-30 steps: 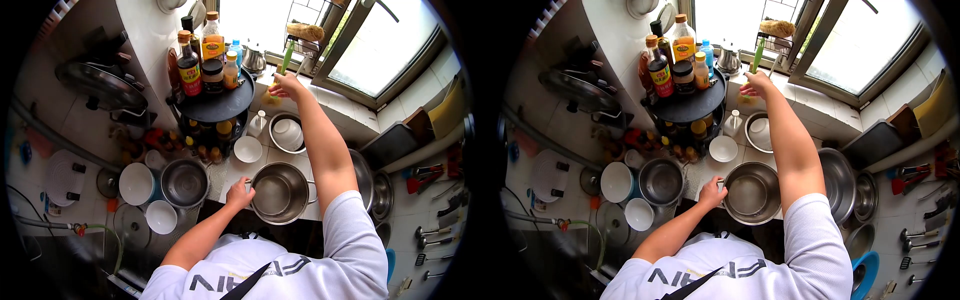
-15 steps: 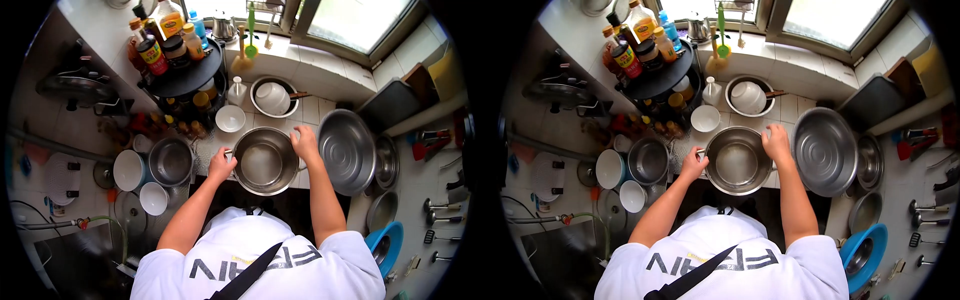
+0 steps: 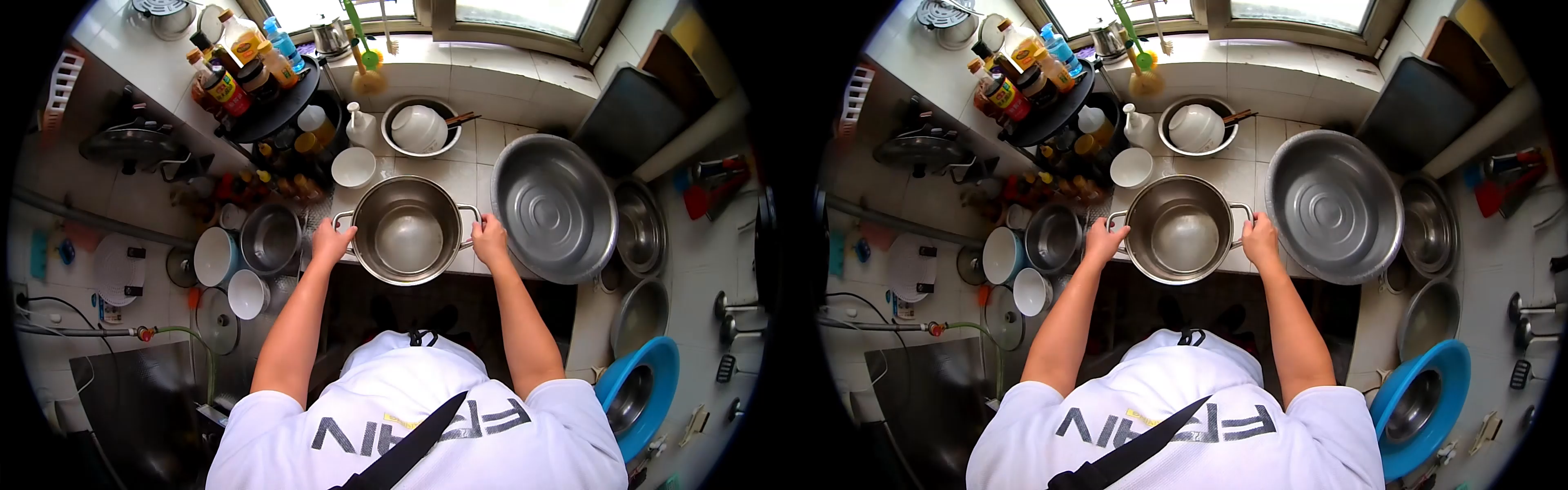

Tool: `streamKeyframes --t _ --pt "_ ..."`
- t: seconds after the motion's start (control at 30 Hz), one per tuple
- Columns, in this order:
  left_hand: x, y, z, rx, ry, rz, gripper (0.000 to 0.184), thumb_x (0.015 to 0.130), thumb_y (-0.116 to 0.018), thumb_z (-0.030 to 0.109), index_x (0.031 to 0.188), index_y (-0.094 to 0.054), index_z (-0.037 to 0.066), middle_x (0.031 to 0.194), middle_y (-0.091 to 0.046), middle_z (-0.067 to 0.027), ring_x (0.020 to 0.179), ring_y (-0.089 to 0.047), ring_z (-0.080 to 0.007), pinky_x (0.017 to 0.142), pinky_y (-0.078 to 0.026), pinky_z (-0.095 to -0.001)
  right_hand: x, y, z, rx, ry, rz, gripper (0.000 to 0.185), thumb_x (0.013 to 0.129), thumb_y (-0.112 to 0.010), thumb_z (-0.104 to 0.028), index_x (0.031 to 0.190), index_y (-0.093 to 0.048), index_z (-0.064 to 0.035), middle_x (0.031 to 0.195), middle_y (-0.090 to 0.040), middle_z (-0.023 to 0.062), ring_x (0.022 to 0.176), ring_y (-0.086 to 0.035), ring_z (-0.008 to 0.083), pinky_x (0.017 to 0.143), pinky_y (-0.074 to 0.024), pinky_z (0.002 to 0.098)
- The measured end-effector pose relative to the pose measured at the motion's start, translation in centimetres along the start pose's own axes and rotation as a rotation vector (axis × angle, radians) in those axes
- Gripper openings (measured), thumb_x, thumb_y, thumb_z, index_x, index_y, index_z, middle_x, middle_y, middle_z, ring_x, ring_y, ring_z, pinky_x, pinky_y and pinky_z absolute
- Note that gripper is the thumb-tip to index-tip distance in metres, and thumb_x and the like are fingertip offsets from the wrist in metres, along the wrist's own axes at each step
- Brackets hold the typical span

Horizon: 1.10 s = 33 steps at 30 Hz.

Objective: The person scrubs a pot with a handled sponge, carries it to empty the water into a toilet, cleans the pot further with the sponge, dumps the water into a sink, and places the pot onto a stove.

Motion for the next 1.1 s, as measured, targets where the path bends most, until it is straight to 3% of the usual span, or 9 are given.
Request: streamKeyframes --t 0.03,0.17,0.3,0.4,0.5,0.57,0.77,0.97,1.1 --pt "-0.7 -0.2 0.3 0.002 0.007 -0.043 0.053 0.069 -0.078 0.037 0.097 -0.059 -0.004 0.088 -0.066 -0.0215 0.087 -0.064 -0.0368 0.078 -0.05 -0.0416 -0.8 0.7 0.3 0.015 -0.013 0.001 0.03 0.084 -0.056 -0.018 0.104 -0.059 0.0037 0.088 -0.066 0.0238 0.086 -0.063 0.0425 0.078 -0.0481 0.0467" --pt "-5.1 -1.2 1.8 0.006 -0.048 -0.191 0.05 0.068 -0.078 0.038 0.091 -0.059 -0.003 0.083 -0.066 -0.0177 0.081 -0.065 -0.033 0.075 -0.05 -0.0398 -8.1 4.8 3.3 0.218 -0.167 0.051 0.023 0.088 -0.055 -0.015 0.101 -0.059 0.0036 0.071 -0.065 0.0153 0.061 -0.066 0.0262 0.06 -0.0517 0.0369" --pt "-9.3 -0.7 0.8 -0.02 -0.069 -0.302 0.044 0.067 -0.079 0.035 0.082 -0.059 -0.001 0.072 -0.062 -0.011 0.065 -0.06 -0.0207 0.063 -0.049 -0.0329 -16.3 7.6 1.9 0.355 -0.213 0.086 0.019 0.09 -0.055 -0.011 0.101 -0.058 0.0044 0.064 -0.061 0.0073 0.057 -0.064 0.0142 0.05 -0.0505 0.0289" --pt "-9.5 0.0 -1.4 -0.042 -0.13 -0.27 0.046 0.067 -0.078 0.037 0.081 -0.058 -0.002 0.073 -0.063 -0.0134 0.065 -0.061 -0.0227 0.064 -0.05 -0.0349 -20.5 6.4 0.6 0.392 -0.224 0.109 0.019 0.09 -0.055 -0.01 0.101 -0.057 0.0047 0.067 -0.062 0.0081 0.057 -0.064 0.0149 0.05 -0.0496 0.0285" --pt "-9.8 0.9 1.7 0.137 -0.223 -0.209 0.058 0.067 -0.078 0.045 0.092 -0.057 -0.003 0.088 -0.066 -0.0229 0.083 -0.065 -0.0366 0.073 -0.051 -0.043 -23.2 5.9 0.5 0.548 -0.242 0.182 0.02 0.092 -0.054 -0.009 0.106 -0.054 0.0046 0.068 -0.061 0.0063 0.057 -0.063 0.0143 0.048 -0.0477 0.0264" --pt "-11.7 0.5 5.2 0.251 -0.253 -0.296 0.065 0.068 -0.078 0.046 0.103 -0.054 -0.003 0.096 -0.066 -0.0238 0.092 -0.064 -0.0389 0.077 -0.051 -0.0447 -26.2 7.9 0.3 0.463 -0.224 0.349 0.019 0.093 -0.052 -0.011 0.105 -0.053 0.0036 0.068 -0.06 0.0058 0.057 -0.062 0.0135 0.047 -0.0472 0.0257" --pt "-23.2 -2.5 8.7 0.287 -0.434 -0.577 0.064 0.073 -0.076 0.041 0.11 -0.047 -0.001 0.102 -0.065 -0.0249 0.097 -0.063 -0.0407 0.083 -0.051 -0.0453 -40.4 13.5 4.8 0.275 -0.377 0.559 0.018 0.095 -0.049 -0.013 0.103 -0.053 0.0025 0.07 -0.059 0.0052 0.059 -0.063 0.0137 0.048 -0.0481 0.026" --pt "-27.3 -3.7 10.6 0.267 -0.63 -0.522 0.057 0.07 -0.078 0.041 0.102 -0.054 0.0 0.098 -0.066 -0.0212 0.094 -0.065 -0.036 0.081 -0.053 -0.0439 -49.9 11.8 7.1 0.472 -0.504 0.608 0.016 0.094 -0.05 -0.01 0.101 -0.053 0.004 0.072 -0.062 0.0075 0.061 -0.065 0.016 0.048 -0.0497 0.0264" --pt "-37.2 -7.5 13.9 0.354 -0.764 -0.65 0.058 0.07 -0.078 0.042 0.101 -0.055 -0.001 0.101 -0.065 -0.0217 0.096 -0.064 -0.0355 0.08 -0.052 -0.0437 -58.6 15.7 11.6 0.502 -0.667 0.78 0.017 0.095 -0.048 -0.012 0.1 -0.054 0.0025 0.072 -0.06 0.0072 0.06 -0.064 0.0158 0.048 -0.0491 0.0266"
Point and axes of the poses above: each hand's wrist, its own x-axis towards the middle knuckle, its own y-axis out of the back of the hand, z = x × y, the point moved 2 cm from there along x, towards the middle knuckle
